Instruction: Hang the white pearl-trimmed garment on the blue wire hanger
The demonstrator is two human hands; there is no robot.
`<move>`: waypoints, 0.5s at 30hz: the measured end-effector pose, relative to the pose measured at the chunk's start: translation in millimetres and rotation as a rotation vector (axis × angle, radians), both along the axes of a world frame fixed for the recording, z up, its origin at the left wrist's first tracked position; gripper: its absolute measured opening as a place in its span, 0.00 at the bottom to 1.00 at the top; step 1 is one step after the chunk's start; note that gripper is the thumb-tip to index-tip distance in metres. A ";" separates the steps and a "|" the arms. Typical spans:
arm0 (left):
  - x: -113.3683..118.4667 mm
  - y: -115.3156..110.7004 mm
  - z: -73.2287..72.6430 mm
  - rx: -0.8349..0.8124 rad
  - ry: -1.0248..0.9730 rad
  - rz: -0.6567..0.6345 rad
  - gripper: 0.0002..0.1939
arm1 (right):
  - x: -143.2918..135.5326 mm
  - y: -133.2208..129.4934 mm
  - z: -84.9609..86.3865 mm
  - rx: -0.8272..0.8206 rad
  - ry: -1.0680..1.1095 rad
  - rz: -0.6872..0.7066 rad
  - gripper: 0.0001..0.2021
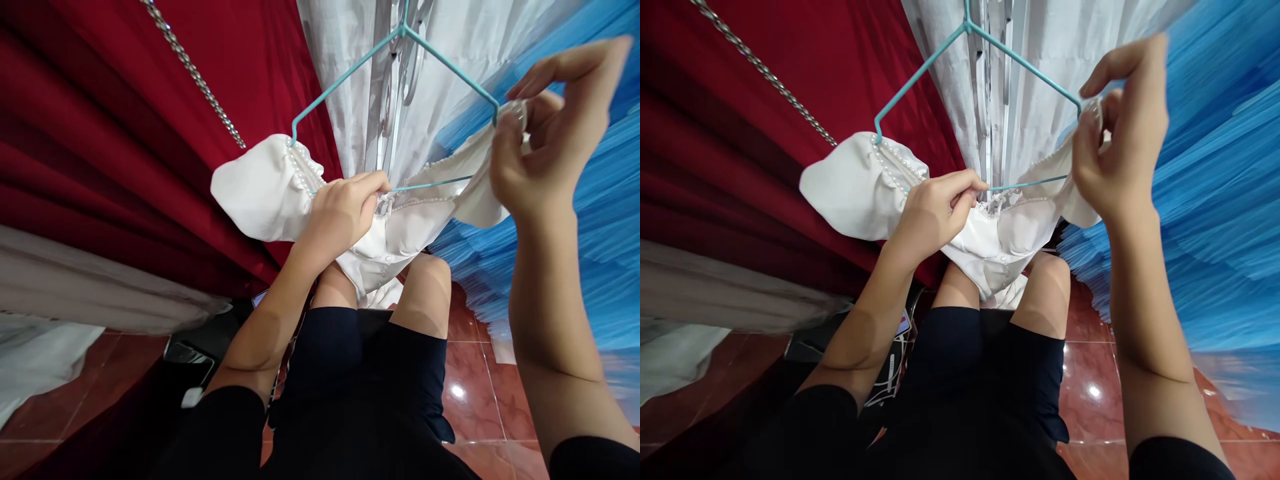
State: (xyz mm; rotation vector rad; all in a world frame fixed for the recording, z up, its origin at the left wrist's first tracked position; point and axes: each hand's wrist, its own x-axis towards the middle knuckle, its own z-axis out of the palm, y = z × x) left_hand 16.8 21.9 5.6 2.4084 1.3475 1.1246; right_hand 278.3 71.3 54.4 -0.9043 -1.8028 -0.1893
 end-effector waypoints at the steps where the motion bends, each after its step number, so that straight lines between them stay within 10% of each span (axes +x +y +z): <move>1: -0.7 0.9 -1.2 0.009 0.000 0.002 0.13 | -1.0 -3.4 -4.3 -0.029 -0.033 0.019 0.18; 9: -3.2 5.4 -7.1 0.075 0.028 0.029 0.13 | -28.3 -48.9 -57.3 -0.089 -0.203 0.029 0.10; 15: 1.6 0.4 -8.5 0.088 0.019 0.037 0.13 | -63.8 -59.3 -57.7 -0.155 -0.151 0.090 0.10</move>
